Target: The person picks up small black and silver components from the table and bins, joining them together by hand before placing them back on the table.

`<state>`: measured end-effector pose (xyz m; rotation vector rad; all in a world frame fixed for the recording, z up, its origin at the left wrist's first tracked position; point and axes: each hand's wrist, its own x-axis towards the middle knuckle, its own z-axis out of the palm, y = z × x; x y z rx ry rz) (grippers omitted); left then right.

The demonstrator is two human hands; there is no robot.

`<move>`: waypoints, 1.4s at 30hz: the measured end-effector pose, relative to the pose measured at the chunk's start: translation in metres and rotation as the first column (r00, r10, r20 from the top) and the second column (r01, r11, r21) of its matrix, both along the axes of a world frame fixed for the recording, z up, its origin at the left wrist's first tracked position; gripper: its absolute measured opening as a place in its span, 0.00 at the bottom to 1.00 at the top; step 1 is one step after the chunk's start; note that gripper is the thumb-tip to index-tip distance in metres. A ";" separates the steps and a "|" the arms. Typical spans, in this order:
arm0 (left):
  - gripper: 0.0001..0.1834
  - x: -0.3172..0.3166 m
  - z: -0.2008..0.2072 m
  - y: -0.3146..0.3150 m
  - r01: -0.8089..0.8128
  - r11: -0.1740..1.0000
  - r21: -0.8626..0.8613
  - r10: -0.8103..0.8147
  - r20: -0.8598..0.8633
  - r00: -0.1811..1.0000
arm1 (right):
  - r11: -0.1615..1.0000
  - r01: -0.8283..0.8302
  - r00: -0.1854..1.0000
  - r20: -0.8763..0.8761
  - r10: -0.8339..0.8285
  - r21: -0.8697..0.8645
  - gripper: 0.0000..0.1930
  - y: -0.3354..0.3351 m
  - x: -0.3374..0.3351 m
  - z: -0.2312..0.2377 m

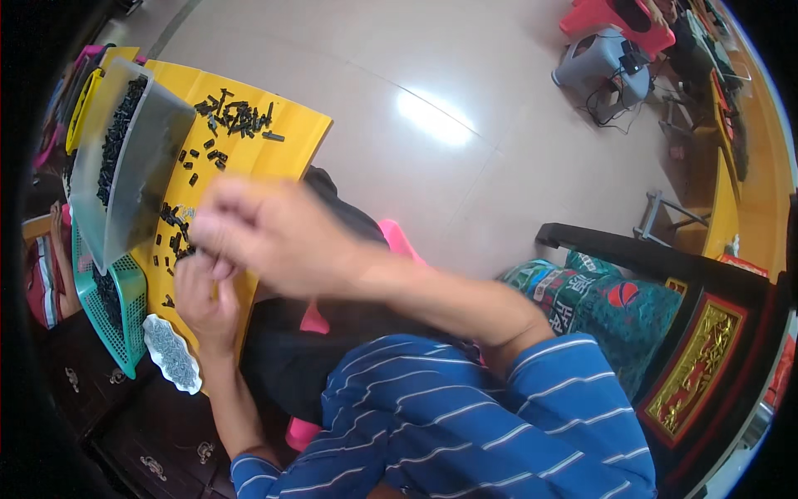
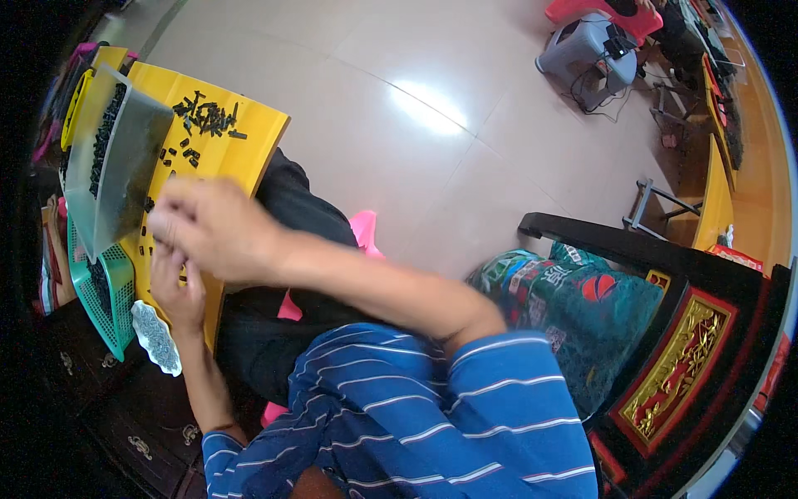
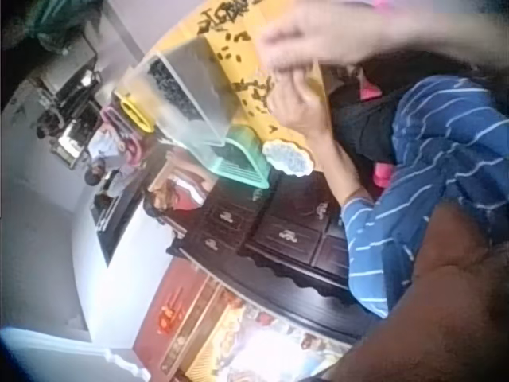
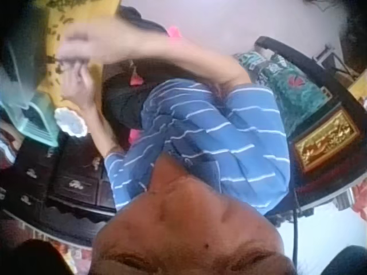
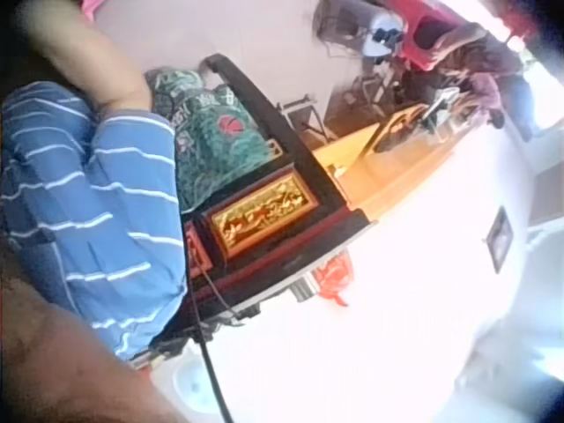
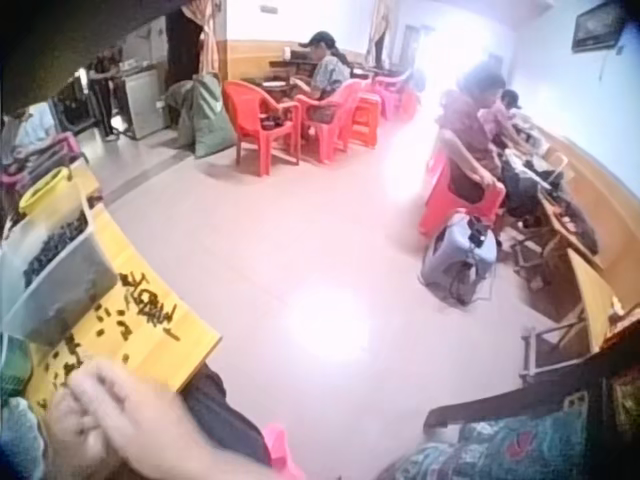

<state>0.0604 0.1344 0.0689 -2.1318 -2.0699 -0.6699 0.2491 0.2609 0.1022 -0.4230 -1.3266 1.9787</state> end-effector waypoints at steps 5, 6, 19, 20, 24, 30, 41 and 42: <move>0.10 0.056 -0.013 -0.016 0.263 0.956 -0.132 -0.217 0.288 0.933 | 0.979 0.190 0.971 0.163 -0.176 -0.076 0.12 0.083 0.109 -0.023; 0.11 0.065 -0.017 -0.019 0.315 0.935 -0.162 -0.253 0.318 0.914 | 0.959 0.278 0.940 0.223 -0.258 -0.060 0.12 0.097 0.132 -0.052; 0.07 0.109 -0.084 -0.042 0.385 0.745 -0.545 -0.118 0.460 0.880 | 0.978 0.088 -0.182 0.969 -0.170 0.188 0.13 -0.002 0.311 -0.467; 0.07 0.108 -0.084 -0.040 0.373 0.740 -0.561 -0.090 0.467 0.880 | 0.981 0.090 -0.177 0.972 -0.156 0.174 0.13 -0.004 0.307 -0.473; 0.06 0.110 -0.086 -0.030 0.363 0.714 -0.599 -0.054 0.470 0.881 | 0.970 0.175 -0.253 0.960 -0.120 0.168 0.15 -0.007 0.306 -0.498; 0.05 0.116 -0.087 -0.026 0.344 0.681 -0.646 -0.026 0.449 0.893 | 0.971 0.169 -0.269 0.956 -0.118 0.167 0.13 -0.010 0.293 -0.513; 0.03 0.110 -0.087 -0.019 0.302 0.646 -0.701 0.039 0.426 0.904 | 0.977 0.171 -0.344 0.937 -0.059 0.125 0.14 -0.013 0.275 -0.554; 0.03 0.105 -0.079 -0.022 0.276 0.640 -0.717 0.064 0.408 0.911 | 0.977 0.190 -0.321 0.947 -0.033 0.098 0.15 -0.010 0.255 -0.548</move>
